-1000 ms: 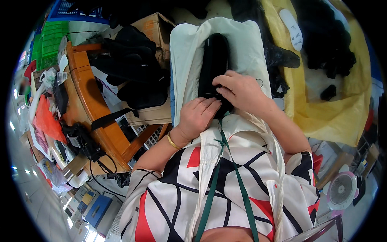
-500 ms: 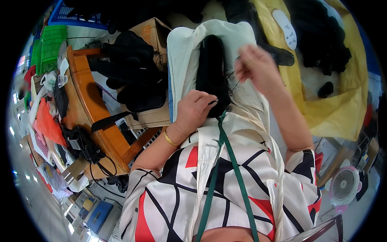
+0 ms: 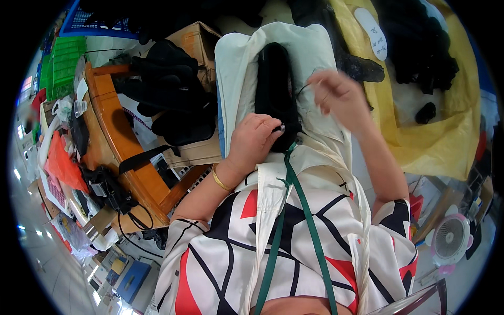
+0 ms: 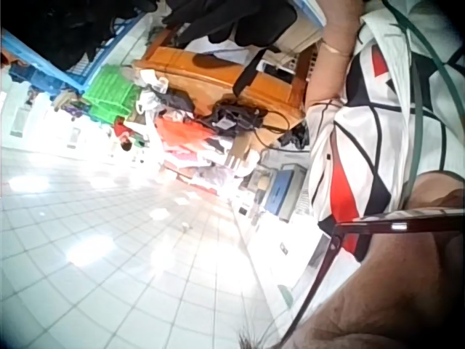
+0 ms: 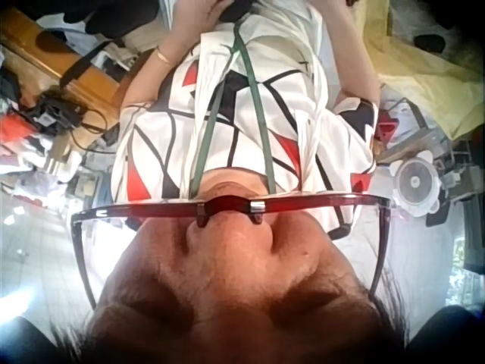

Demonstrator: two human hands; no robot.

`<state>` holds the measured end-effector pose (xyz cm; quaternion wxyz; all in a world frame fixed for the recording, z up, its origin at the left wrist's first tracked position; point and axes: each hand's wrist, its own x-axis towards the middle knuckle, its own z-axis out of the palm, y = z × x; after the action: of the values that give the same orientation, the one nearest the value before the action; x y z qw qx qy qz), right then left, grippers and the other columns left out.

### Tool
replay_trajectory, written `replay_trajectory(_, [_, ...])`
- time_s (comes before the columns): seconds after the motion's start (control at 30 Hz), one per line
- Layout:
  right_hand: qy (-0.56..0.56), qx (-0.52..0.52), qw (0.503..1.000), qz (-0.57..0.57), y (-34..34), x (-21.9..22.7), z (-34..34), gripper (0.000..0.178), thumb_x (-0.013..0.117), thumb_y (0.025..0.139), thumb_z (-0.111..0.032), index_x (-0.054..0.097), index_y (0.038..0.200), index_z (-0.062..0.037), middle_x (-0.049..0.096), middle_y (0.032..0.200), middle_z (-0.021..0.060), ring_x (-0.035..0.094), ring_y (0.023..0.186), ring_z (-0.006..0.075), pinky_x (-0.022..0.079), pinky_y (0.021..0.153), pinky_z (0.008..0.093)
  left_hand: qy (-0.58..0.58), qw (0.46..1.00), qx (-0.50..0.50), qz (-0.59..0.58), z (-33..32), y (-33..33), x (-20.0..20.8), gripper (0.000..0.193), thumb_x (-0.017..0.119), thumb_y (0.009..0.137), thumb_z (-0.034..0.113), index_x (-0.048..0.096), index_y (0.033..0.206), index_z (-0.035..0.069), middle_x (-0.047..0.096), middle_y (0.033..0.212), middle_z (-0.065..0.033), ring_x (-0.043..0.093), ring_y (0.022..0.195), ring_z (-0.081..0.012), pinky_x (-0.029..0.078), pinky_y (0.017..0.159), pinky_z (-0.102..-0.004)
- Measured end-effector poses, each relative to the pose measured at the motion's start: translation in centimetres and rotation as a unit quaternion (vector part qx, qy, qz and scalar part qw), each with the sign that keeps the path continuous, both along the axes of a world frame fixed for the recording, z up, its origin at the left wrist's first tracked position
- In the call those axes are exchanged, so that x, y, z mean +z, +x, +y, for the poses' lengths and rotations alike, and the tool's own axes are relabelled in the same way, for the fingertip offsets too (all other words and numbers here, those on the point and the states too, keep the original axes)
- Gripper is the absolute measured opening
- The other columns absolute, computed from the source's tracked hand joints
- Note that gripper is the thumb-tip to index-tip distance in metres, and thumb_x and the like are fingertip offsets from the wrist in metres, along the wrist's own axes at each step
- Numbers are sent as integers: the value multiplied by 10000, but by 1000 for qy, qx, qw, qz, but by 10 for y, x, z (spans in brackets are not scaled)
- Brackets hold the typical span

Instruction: The person sits on the floor in a workshop and sews black shoe uppers using a needle and thread. They pick up a shoe from a nearby pile, stitch the edges, and then place the finished item into a cardboard box.

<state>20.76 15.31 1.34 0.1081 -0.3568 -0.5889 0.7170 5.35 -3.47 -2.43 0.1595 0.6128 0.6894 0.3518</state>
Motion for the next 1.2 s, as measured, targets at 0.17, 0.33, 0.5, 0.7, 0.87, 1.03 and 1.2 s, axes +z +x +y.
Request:
replay_trajectory(0.17, [248, 172, 953, -20, 6, -28, -40, 132, 612, 878, -108, 661, 978, -36, 647, 729, 141, 644, 636, 291, 502, 600, 381, 2, 999, 6, 33, -2, 0, 3, 239, 749, 731, 54, 622, 933, 40, 617, 891, -100, 593, 816, -294, 497, 729, -368])
replay_trajectory(0.33, [272, 221, 934, -62, 10, -23, -43, 160, 615, 856, -76, 676, 993, -21, 678, 815, 162, 658, 717, 323, 523, 662, 356, 47, 998, -6, 52, -7, 2, -10, 233, 731, 715, 31, 626, 923, 40, 613, 881, -95, 594, 798, -285, 499, 709, -367])
replay_trajectory(0.5, [276, 235, 930, -57, 10, -21, -39, 162, 614, 853, -73, 688, 990, -27, 683, 801, 152, 659, 707, 324, 525, 663, 361, 81, 995, -18, 61, -5, -1, -13, 252, 723, 699, 21, 630, 933, 36, 622, 885, -82, 601, 789, -266, 502, 696, -351])
replay_trajectory(0.7, [281, 261, 922, -47, 9, -22, -34, 163, 613, 845, -70, 691, 983, -35, 687, 800, 149, 660, 700, 322, 527, 656, 368, 87, 994, -18, 67, -3, -1, -11, 244, 720, 700, 26, 636, 928, 39, 628, 880, -73, 605, 779, -255, 501, 688, -346])
replay_trajectory(0.87, [289, 283, 913, -48, 6, -24, -30, 155, 615, 840, -83, 691, 970, -42, 687, 801, 150, 658, 700, 325, 527, 655, 373, 96, 992, -23, 74, -4, -2, -14, 247, 716, 698, 23, 644, 934, 40, 634, 885, -67, 608, 783, -249, 498, 683, -343])
replay_trajectory(1.03, [330, 256, 908, -22, 5, -29, -41, 91, 598, 836, -103, 611, 908, -49, 628, 655, 157, 617, 602, 358, 485, 563, 455, 98, 992, -22, 83, -4, -3, -11, 237, 708, 691, 7, 652, 919, 41, 638, 871, -63, 611, 785, -244, 497, 680, -343])
replay_trajectory(1.2, [374, 307, 869, -107, 3, -25, -55, 111, 582, 842, -98, 538, 924, -38, 599, 624, 137, 611, 595, 337, 467, 533, 434, 109, 989, -4, 95, -5, -3, -13, 224, 718, 678, -3, 666, 891, 46, 645, 849, -66, 610, 760, -243, 496, 666, -346])
